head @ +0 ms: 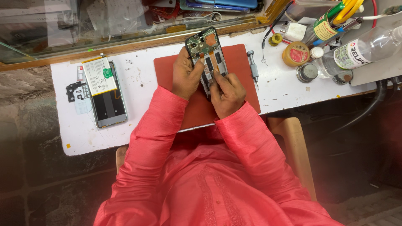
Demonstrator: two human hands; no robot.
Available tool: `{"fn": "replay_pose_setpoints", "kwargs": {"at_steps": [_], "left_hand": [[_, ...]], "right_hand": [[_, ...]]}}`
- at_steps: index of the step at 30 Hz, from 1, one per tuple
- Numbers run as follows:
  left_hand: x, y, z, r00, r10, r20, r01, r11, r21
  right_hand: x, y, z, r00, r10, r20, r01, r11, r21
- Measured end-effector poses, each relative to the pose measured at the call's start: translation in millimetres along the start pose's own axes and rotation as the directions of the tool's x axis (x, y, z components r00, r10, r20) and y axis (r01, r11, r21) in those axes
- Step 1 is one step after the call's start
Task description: The person works at a repair bench on a disassembled smartphone, prying components and disconnecting the battery from the phone body, then lifting the motherboard and flex cables out of the frame. They then hold the phone and heat its screen edge with a heat gun, working around the perimeter.
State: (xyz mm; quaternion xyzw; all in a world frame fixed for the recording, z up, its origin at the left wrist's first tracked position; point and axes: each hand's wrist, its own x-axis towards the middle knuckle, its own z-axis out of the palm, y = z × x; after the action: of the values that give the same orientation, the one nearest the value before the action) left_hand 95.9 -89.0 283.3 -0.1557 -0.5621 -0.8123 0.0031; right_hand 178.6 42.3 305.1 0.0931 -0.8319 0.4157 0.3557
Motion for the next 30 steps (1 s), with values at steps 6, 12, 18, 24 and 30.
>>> {"fn": "replay_pose_setpoints", "kwargs": {"at_steps": [6,12,18,24,30], "left_hand": [[-0.9,0.8,2.2,1.000,-0.002,0.016,0.002,1.000,0.002],[-0.7,-0.2,1.9,1.000,0.008,0.011,-0.008,1.000,0.007],[-0.4,-2.0,0.8,1.000,0.019,0.003,-0.019,1.000,0.008],[-0.7,-1.7,0.7,1.000,0.024,0.006,-0.025,0.999,0.021],[-0.6,4.2,2.9,1.000,-0.006,0.012,0.006,1.000,0.019]], "right_hand": [[-1.1,1.9,-3.6,1.000,-0.011,-0.005,0.011,1.000,-0.021],[-1.9,-0.2,-6.8,1.000,-0.009,0.014,0.009,1.000,-0.002],[-2.2,-3.5,-8.8,1.000,-0.006,0.008,0.006,1.000,0.006],[-4.0,-3.2,-10.5,1.000,-0.010,0.014,0.009,1.000,0.014],[-7.2,-1.6,-12.3,1.000,-0.014,0.014,0.014,1.000,-0.009]]}}
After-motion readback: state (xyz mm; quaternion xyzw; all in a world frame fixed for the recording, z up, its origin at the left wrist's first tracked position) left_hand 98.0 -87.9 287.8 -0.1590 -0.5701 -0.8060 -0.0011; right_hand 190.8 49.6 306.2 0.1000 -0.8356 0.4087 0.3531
